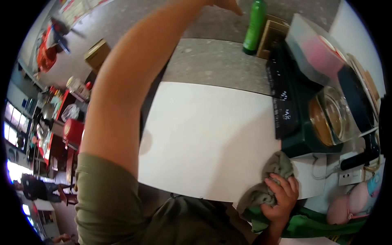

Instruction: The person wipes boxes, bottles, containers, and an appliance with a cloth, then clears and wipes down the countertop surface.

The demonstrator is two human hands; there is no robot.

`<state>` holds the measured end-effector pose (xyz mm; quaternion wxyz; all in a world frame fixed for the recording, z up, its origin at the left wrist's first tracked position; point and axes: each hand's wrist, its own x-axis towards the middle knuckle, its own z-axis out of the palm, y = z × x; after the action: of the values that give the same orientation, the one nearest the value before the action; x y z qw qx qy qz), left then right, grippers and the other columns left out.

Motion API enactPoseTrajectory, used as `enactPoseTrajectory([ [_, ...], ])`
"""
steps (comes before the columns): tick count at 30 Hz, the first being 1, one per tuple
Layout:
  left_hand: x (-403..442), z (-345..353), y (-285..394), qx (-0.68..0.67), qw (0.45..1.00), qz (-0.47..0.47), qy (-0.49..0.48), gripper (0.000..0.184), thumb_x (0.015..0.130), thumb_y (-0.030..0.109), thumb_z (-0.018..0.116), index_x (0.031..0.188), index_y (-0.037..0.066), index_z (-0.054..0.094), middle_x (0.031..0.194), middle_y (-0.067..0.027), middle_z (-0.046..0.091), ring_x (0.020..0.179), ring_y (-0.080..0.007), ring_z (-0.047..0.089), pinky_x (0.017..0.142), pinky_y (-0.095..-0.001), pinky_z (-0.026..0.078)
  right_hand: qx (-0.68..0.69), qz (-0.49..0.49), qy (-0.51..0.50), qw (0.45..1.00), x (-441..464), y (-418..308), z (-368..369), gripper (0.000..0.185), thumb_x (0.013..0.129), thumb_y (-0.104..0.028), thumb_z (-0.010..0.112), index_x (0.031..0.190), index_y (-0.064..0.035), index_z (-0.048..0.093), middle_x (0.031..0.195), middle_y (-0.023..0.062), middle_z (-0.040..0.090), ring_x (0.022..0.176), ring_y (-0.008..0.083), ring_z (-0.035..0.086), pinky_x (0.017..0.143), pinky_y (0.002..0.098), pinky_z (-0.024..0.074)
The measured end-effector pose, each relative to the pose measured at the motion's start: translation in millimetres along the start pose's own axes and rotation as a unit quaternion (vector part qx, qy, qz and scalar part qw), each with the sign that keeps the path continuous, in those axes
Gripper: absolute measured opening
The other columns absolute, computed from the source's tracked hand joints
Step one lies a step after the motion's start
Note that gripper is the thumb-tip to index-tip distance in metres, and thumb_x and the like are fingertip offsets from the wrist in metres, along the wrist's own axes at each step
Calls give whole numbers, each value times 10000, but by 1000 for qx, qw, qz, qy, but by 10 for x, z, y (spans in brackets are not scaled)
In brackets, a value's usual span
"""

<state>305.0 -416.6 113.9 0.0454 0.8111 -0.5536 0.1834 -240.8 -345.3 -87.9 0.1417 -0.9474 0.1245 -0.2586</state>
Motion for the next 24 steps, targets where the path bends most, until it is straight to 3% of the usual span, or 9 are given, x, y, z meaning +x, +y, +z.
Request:
enactPoseTrajectory([
  [5, -1252, -537, -1161, 168, 980, -60, -92, 986, 670, 690, 719, 1299, -53, 561, 1350, -237, 555, 1236, -386, 539, 1054, -436, 421, 3, 6, 26, 1000, -10, -13, 36, 510, 513, -238, 606, 993, -106, 716, 1066, 84, 686, 895, 352, 551, 869, 472, 432],
  [7, -1830, -775, -1425, 175, 946, -173, -210, 1003, 648, 623, 779, 1358, -33, 511, 1373, -212, 546, 1247, -365, 533, 1062, -416, 417, -1, 8, 32, 999, -1, -31, 45, 504, 510, -223, 571, 978, -89, 703, 1053, 98, 683, 900, 367, 549, 875, 477, 428],
  [8, -2191, -822, -1384, 184, 940, -218, -186, 960, 705, 508, 807, 1415, -21, 435, 1263, -233, 598, 1088, -312, 633, 871, -393, 533, 2, 5, 31, 1000, -3, -36, 49, 504, 510, -223, 571, 978, -89, 703, 1053, 98, 683, 900, 367, 549, 875, 477, 428],
  [9, -2406, -898, -1560, 161, 924, -265, -222, 1142, 643, 592, 819, 1489, -3, 336, 1471, -256, 419, 1342, -352, 450, 1082, -418, 406, -1, 9, 32, 999, -3, -41, 51, 506, 509, -219, 567, 978, -85, 703, 1051, 101, 683, 900, 370, 550, 880, 477, 428],
  [12, -2943, -853, -2020, 163, 932, -260, -196, 1163, 614, 561, 850, 1485, -11, 335, 1397, -230, 512, 1245, -324, 539, 1015, -412, 458, -5, 15, 29, 999, 5, -51, 68, 515, 502, -204, 556, 979, -74, 701, 1047, 112, 682, 902, 375, 551, 899, 479, 423],
  [14, -3149, -858, -2039, -33, 915, -313, -253, 1117, 619, 471, 869, 1477, -15, 345, 1324, -202, 574, 1147, -286, 591, 940, -393, 503, -8, 17, 38, 999, 10, -70, 70, 519, 499, -191, 551, 980, -67, 700, 1044, 115, 683, 898, 378, 551, 914, 482, 417],
  [18, -3232, -660, -2448, -25, 928, -324, -184, 976, 630, 366, 853, 1425, 3, 417, 1199, -192, 637, 1024, -252, 641, 798, -357, 554, -17, 34, 57, 998, 1, -102, 74, 514, 503, -184, 551, 979, -65, 703, 1039, 116, 685, 883, 372, 555, 911, 485, 416],
  [22, -3005, -904, -1995, -10, 878, -400, -263, 1028, 587, 375, 872, 1426, -15, 425, 1141, -202, 659, 997, -269, 648, 794, -377, 551, -3, 39, 54, 998, 15, -97, 37, 492, 506, -204, 581, 958, -67, 717, 1046, 102, 690, 869, 349, 555, 884, 478, 433],
  [24, -2921, -841, -2285, -5, 941, -308, -139, 1033, 539, 396, 896, 1366, -65, 482, 1134, -218, 653, 961, -286, 657, 758, -380, 552, 7, 19, 61, 998, 52, -110, 12, 494, 495, -225, 612, 952, -74, 723, 1051, 86, 694, 871, 344, 555, 867, 465, 447],
])
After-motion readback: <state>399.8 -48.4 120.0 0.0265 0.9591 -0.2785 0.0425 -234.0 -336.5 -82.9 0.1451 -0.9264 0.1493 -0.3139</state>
